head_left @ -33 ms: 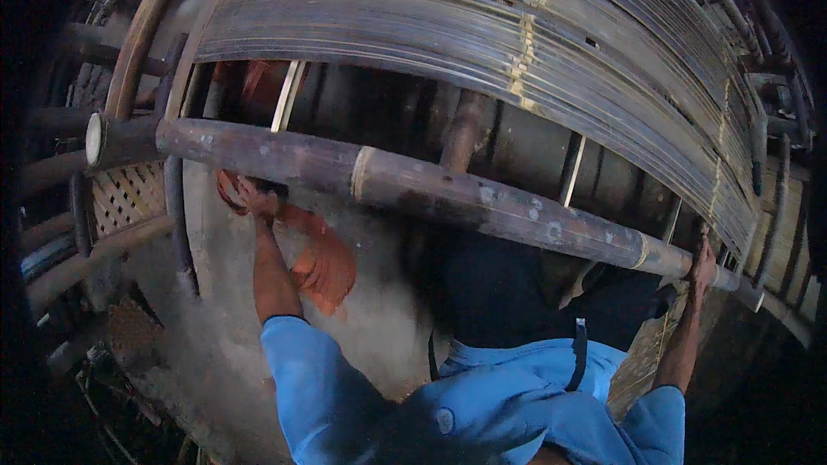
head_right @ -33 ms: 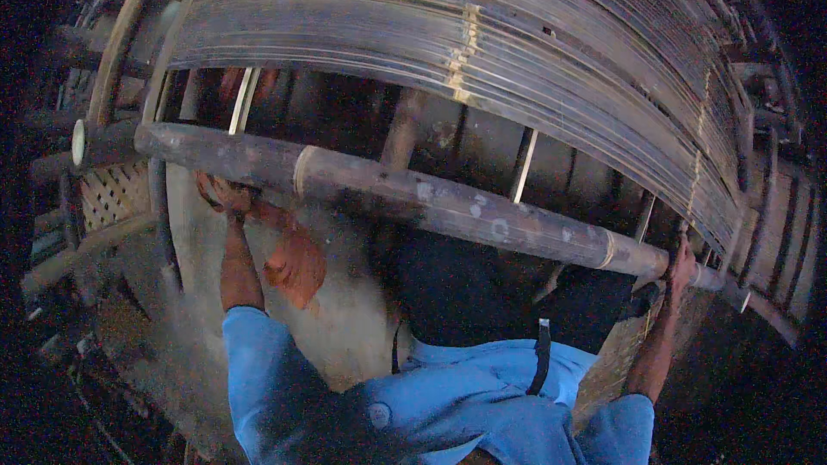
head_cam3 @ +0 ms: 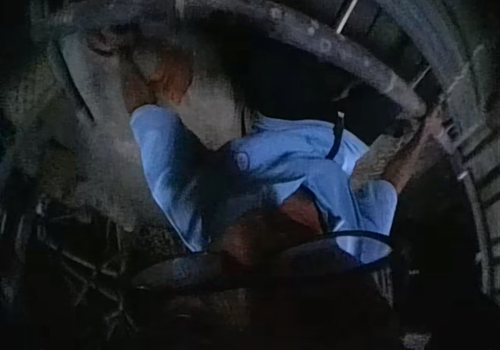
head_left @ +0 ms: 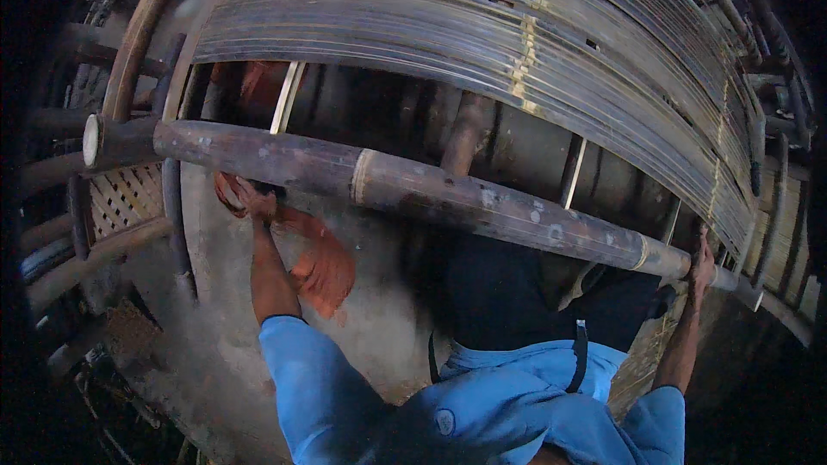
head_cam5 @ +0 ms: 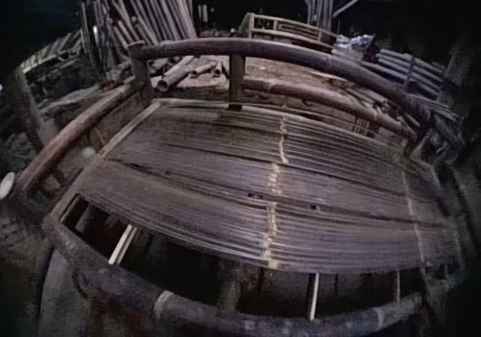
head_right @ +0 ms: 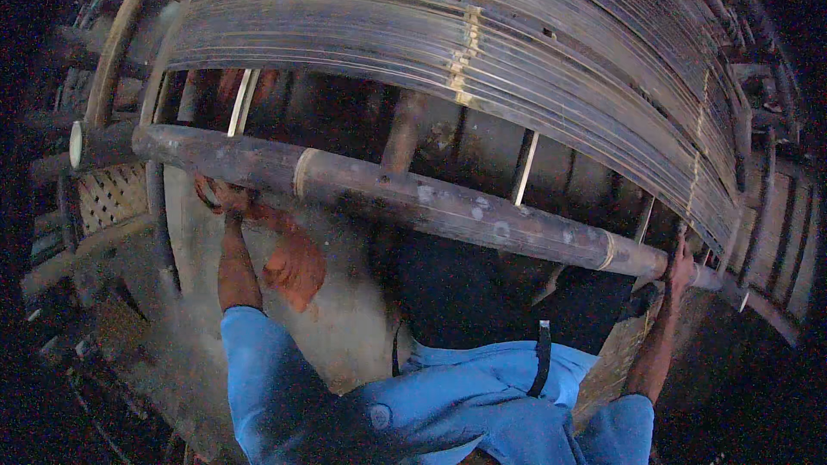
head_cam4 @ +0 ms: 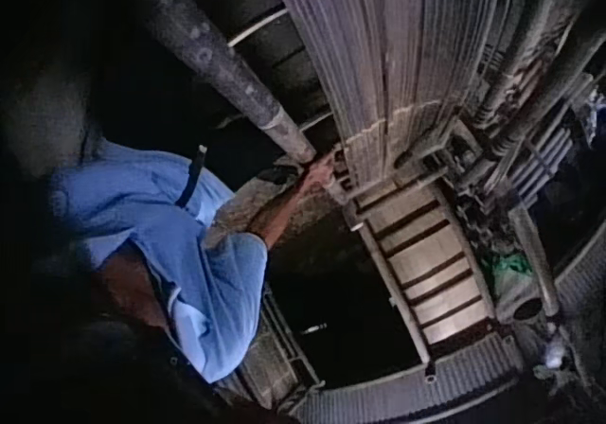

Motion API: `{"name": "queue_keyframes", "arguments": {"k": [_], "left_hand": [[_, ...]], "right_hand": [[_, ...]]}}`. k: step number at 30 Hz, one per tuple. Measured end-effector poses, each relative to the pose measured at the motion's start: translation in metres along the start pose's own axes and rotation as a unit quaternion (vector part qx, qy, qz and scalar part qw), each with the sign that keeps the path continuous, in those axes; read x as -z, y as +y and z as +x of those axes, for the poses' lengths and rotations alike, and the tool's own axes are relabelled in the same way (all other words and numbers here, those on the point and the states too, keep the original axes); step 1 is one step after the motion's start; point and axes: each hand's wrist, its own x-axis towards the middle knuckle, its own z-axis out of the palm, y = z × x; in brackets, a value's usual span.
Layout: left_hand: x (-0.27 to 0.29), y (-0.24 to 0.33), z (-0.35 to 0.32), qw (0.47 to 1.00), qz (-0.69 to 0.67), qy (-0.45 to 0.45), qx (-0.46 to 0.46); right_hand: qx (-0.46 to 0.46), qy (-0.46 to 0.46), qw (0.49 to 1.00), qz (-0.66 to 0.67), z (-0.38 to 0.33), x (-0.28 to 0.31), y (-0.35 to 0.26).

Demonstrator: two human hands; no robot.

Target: The person weaves bamboo strips through a pre-constructed frame, using a knife to trim ends and a red cord to secure sections.

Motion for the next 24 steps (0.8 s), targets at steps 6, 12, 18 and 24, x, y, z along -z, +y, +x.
{"name": "queue_keyframes", "arguments": {"k": [6, 12, 18, 24], "left_hand": [[-0.010, 0.042, -0.045, 0.976, 0.133, -0.151, -0.085], [0.030, -0.004, -0.031, 0.980, 0.181, 0.024, -0.081], [0.023, 0.026, 0.007, 0.990, -0.025, -0.140, -0.013], [0.112, 0.012, 0.012, 0.974, -0.123, -0.167, 0.096]], "right_hand": [[-0.216, 0.319, 0.913, -0.132, -0.017, -0.048, -0.092], [0.137, 0.256, 0.956, 0.040, -0.061, -0.063, -0.272], [0.166, 0.168, 0.968, -0.088, -0.062, -0.049, -0.262], [0.196, 0.094, 0.970, -0.111, -0.035, -0.058, -0.244]]}}
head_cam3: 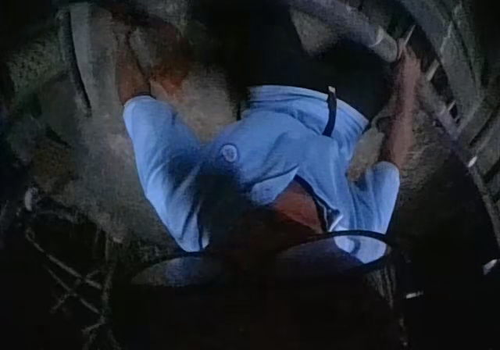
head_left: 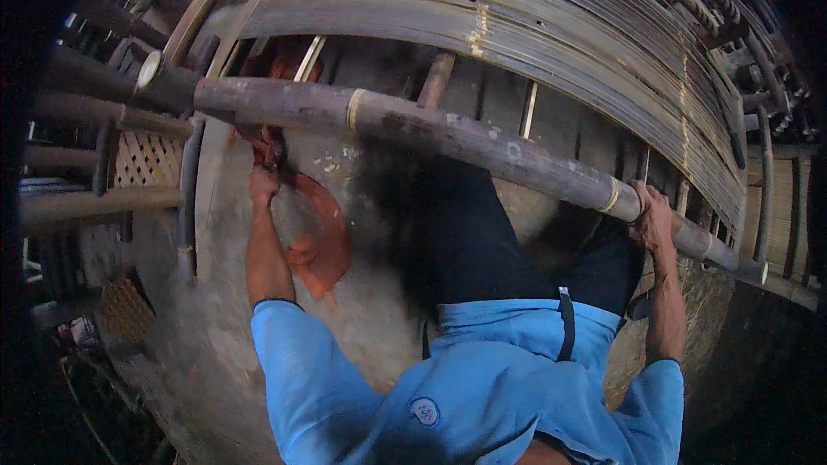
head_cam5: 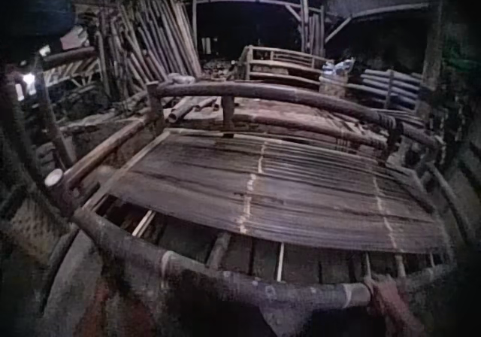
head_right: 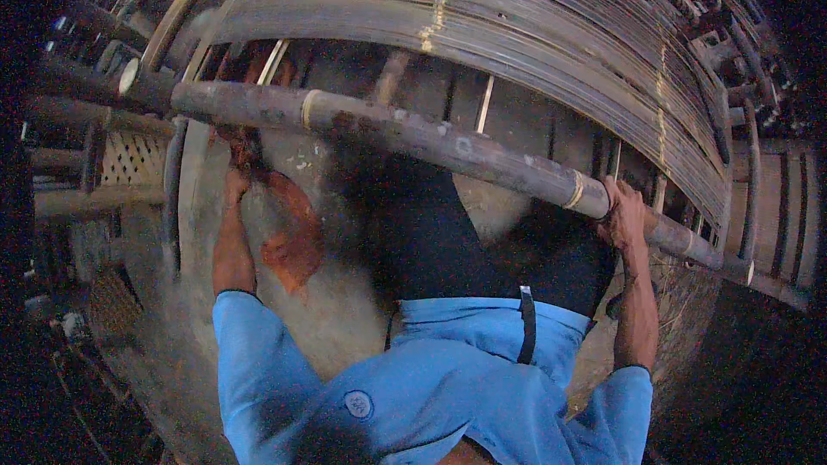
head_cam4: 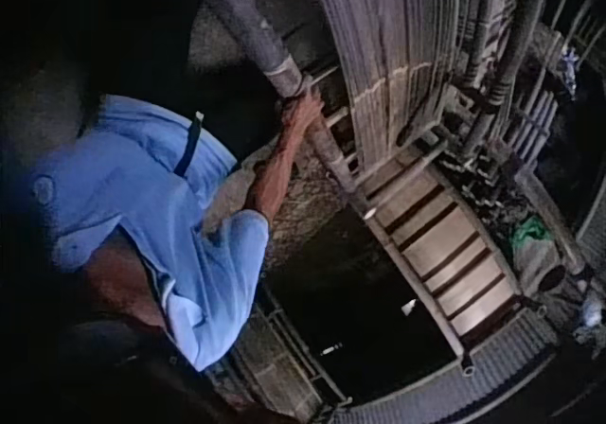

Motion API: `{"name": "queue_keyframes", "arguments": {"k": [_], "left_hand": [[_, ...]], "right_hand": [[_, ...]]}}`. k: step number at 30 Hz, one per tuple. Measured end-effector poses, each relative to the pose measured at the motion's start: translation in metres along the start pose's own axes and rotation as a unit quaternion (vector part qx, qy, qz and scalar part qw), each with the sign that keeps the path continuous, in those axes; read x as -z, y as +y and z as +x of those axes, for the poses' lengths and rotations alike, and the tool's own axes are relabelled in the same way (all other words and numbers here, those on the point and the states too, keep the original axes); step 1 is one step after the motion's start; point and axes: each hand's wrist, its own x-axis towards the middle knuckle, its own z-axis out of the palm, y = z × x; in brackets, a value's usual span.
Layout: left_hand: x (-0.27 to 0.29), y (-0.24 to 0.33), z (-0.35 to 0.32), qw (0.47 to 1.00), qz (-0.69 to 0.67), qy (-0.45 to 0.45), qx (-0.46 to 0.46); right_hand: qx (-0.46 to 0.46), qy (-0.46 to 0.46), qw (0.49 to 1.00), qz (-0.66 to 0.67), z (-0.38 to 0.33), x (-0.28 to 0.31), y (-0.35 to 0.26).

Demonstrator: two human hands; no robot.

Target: The person weaves bamboo strips through a pre-constructed frame, using a knife to trim ends and a red cord to secure sections.

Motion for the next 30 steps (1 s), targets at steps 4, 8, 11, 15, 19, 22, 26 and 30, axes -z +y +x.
{"name": "queue_keyframes", "arguments": {"k": [4, 8, 11, 15, 19, 22, 26, 30], "left_hand": [[0.000, 0.058, -0.117, 0.992, -0.059, -0.035, 0.109], [0.062, -0.051, -0.255, 0.993, 0.065, -0.001, 0.098], [0.085, -0.111, -0.344, 0.906, 0.134, -0.292, 0.274], [0.076, -0.158, -0.420, 0.873, -0.023, -0.340, 0.349], [0.044, -0.108, -0.390, 0.922, -0.100, -0.261, 0.267], [0.027, 0.005, -0.318, 0.834, -0.268, -0.273, 0.397], [0.050, 0.011, -0.225, 0.977, 0.106, -0.095, 0.162], [0.032, 0.117, -0.173, 0.972, 0.202, -0.030, 0.114]], "right_hand": [[-0.012, -0.017, 0.999, -0.047, -0.014, 0.019, 0.041], [-0.015, -0.005, 1.000, 0.002, -0.007, -0.003, 0.032], [-0.015, -0.052, 0.998, -0.010, -0.004, 0.024, -0.014], [0.016, 0.027, 0.999, -0.024, -0.007, 0.009, -0.004], [0.021, 0.063, 0.996, -0.060, -0.010, -0.001, 0.000], [0.007, 0.051, 0.993, -0.104, -0.013, 0.001, 0.014], [-0.001, 0.051, 0.998, -0.041, -0.006, -0.004, -0.003], [-0.071, 0.015, 0.995, -0.068, -0.008, 0.007, -0.011]]}}
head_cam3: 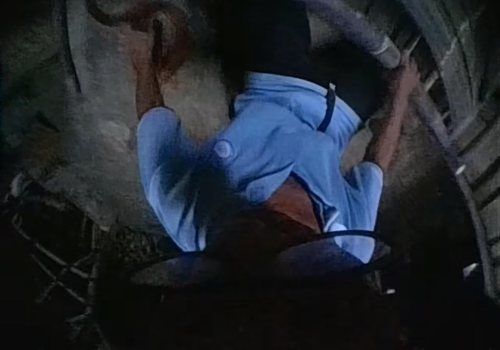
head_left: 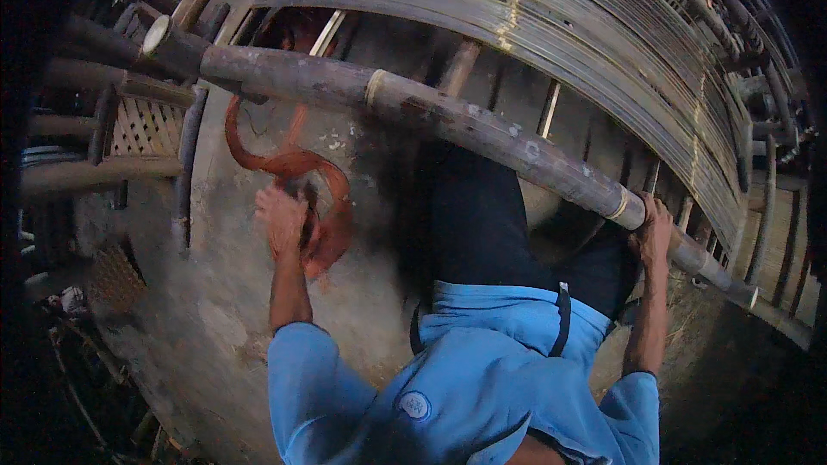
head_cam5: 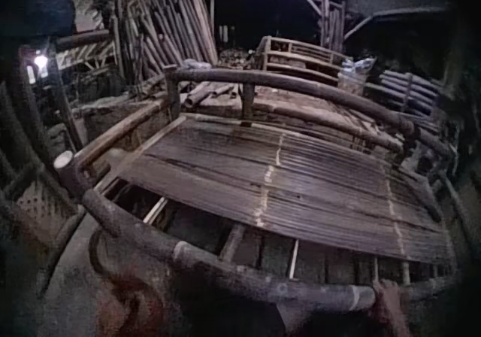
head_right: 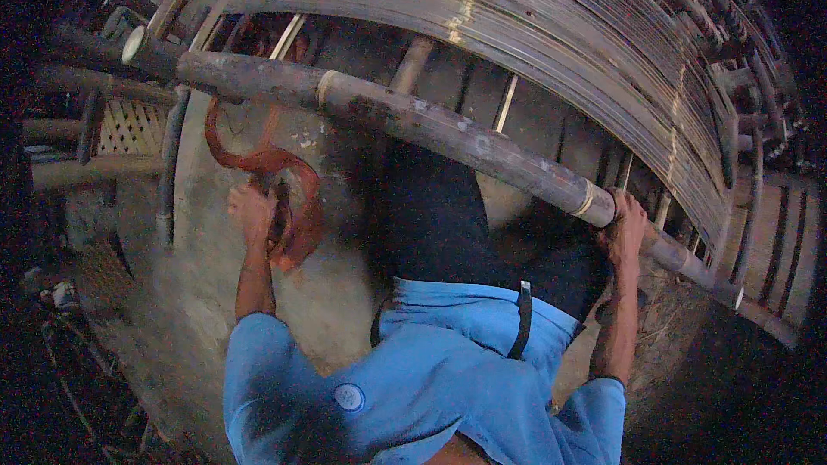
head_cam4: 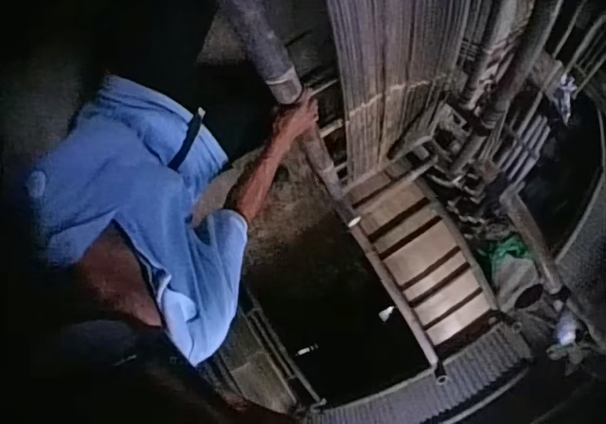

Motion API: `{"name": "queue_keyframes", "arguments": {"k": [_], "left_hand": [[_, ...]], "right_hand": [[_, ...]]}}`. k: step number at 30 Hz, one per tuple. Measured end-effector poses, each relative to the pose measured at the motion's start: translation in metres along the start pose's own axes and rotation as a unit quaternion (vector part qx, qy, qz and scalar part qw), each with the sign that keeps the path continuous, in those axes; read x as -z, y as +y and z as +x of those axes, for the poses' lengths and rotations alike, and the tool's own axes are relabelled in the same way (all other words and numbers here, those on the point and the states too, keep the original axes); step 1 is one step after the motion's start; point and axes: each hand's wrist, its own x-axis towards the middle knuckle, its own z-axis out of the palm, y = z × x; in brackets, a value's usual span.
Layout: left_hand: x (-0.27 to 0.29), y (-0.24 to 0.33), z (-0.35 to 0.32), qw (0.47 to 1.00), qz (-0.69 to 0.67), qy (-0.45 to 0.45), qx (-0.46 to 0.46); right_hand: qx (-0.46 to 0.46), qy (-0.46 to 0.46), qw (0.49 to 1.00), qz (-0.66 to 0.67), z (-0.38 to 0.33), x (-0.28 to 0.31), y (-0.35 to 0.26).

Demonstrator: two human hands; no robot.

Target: The person weaves bamboo strips through a pre-constructed frame, using a knife to trim ends and a red cord to secure sections.

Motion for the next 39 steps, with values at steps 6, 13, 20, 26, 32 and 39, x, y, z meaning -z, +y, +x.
{"name": "queue_keyframes", "arguments": {"k": [6, 13, 20, 26, 32, 39], "left_hand": [[-0.121, 0.079, -0.016, 0.986, -0.137, -0.091, 0.040], [-0.160, 0.072, -0.019, 0.963, -0.177, -0.160, -0.124], [-0.093, 0.032, -0.261, 0.887, -0.295, -0.293, -0.200], [-0.096, -0.042, -0.312, 0.856, -0.330, -0.369, -0.149], [-0.114, -0.059, -0.244, 0.904, -0.361, -0.227, -0.031], [-0.114, 0.002, -0.137, 0.929, -0.250, -0.213, 0.169]], "right_hand": [[0.025, 0.036, 0.999, 0.011, 0.002, -0.010, 0.003], [0.010, 0.030, 0.999, 0.015, 0.003, -0.017, 0.004], [0.042, 0.073, 0.996, 0.000, -0.001, -0.030, 0.024], [0.009, 0.038, 0.999, 0.016, 0.002, -0.025, 0.023], [-0.022, 0.125, 0.991, 0.036, -0.020, -0.002, -0.044], [0.057, 0.089, 0.994, 0.012, 0.000, 0.003, -0.051]]}}
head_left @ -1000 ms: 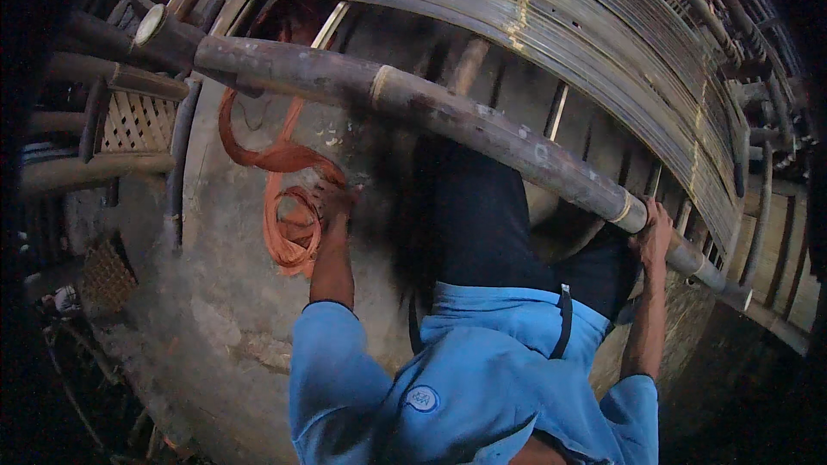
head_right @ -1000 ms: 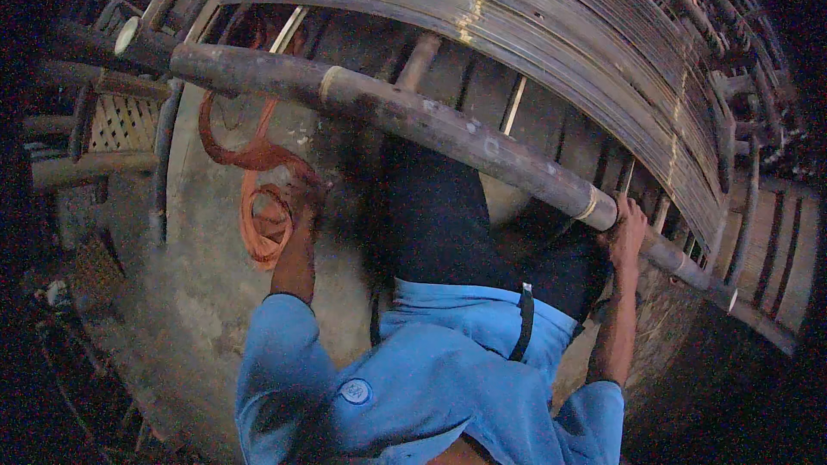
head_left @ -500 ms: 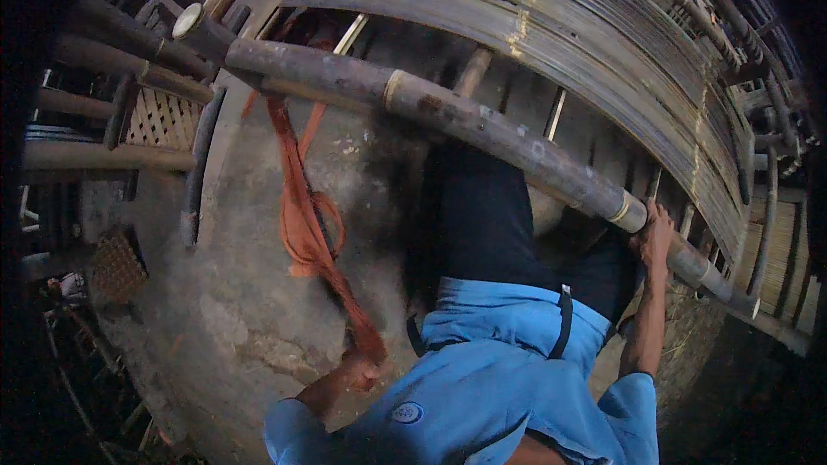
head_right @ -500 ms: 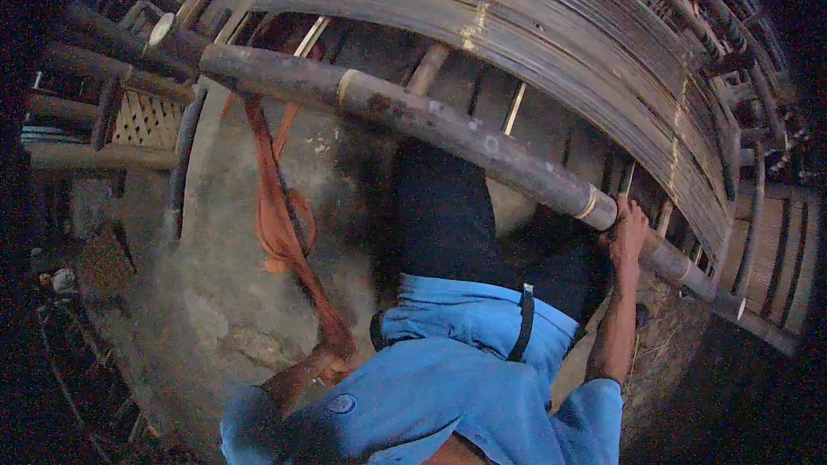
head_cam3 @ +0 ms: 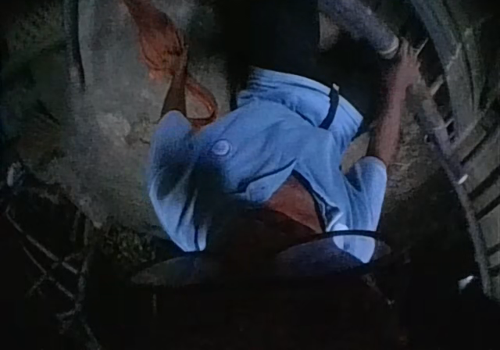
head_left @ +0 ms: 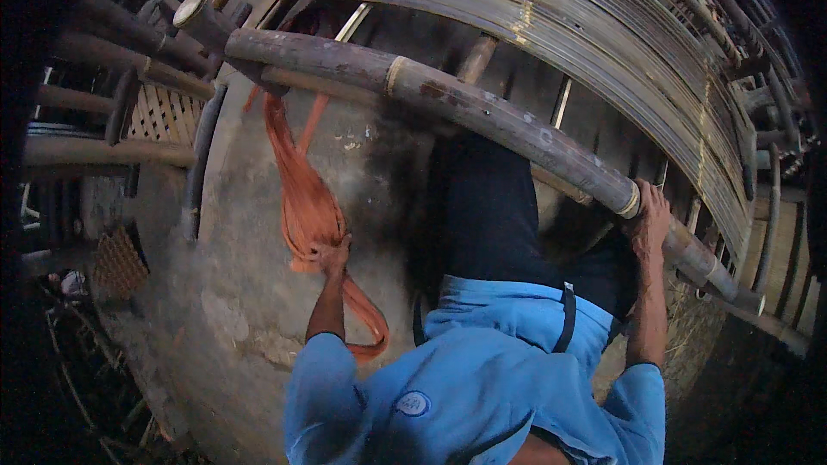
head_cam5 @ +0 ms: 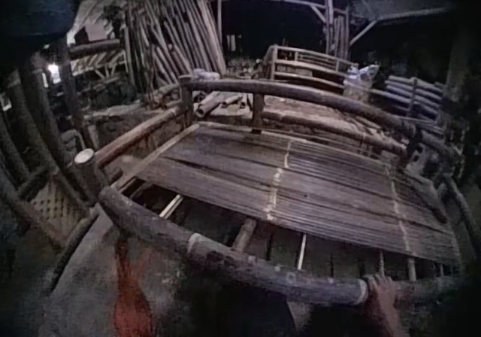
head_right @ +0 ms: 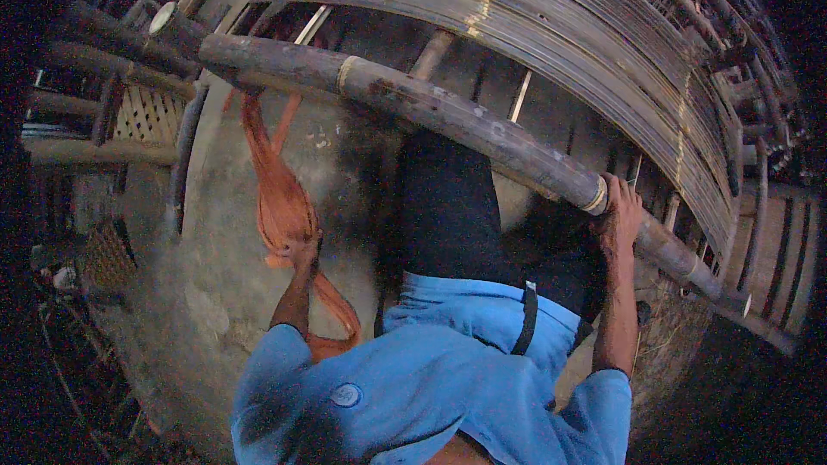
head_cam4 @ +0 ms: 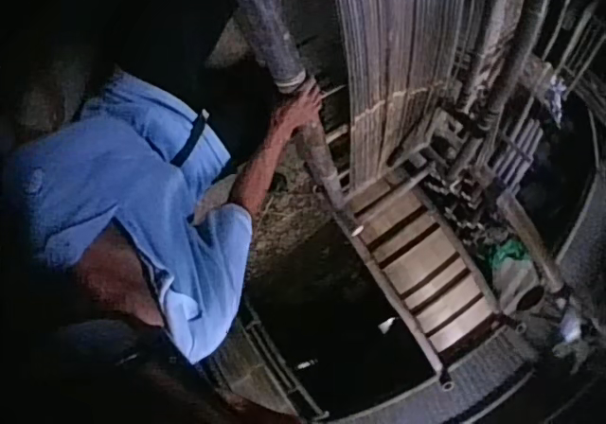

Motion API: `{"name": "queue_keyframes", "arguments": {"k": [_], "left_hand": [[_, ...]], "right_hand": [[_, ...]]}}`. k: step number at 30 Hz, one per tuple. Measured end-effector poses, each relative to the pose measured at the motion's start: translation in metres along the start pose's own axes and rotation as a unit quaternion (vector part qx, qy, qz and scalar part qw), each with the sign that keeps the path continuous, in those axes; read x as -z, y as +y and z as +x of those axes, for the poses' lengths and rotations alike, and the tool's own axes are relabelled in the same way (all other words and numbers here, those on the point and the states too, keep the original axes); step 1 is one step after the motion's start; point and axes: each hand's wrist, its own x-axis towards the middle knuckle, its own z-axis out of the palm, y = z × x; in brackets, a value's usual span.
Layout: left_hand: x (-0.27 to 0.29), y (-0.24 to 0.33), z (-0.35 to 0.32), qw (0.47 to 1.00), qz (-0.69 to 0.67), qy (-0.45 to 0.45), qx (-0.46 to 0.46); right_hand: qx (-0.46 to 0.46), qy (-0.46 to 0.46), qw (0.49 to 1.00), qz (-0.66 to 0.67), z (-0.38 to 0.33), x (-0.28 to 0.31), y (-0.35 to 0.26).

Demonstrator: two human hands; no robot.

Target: The person weaves bamboo strips through a pre-constructed frame, using a knife to trim ends and a red cord to secure sections.

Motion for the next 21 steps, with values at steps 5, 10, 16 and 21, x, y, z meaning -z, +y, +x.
{"name": "queue_keyframes", "arguments": {"k": [5, 10, 16, 21], "left_hand": [[-0.017, -0.079, 0.042, 0.981, -0.096, 0.092, 0.143], [-0.060, -0.138, -0.055, 0.987, -0.141, -0.051, -0.061], [-0.037, -0.200, -0.145, 0.959, -0.090, -0.217, -0.157], [-0.024, -0.240, -0.166, 0.955, -0.121, -0.252, -0.102]], "right_hand": [[0.076, 0.047, 0.996, -0.008, 0.008, -0.020, 0.000], [0.004, -0.011, 0.999, -0.034, 0.004, -0.014, 0.026], [0.018, 0.015, 0.999, -0.022, -0.004, -0.007, 0.010], [-0.005, -0.035, 0.999, -0.013, 0.004, -0.011, -0.003]]}}
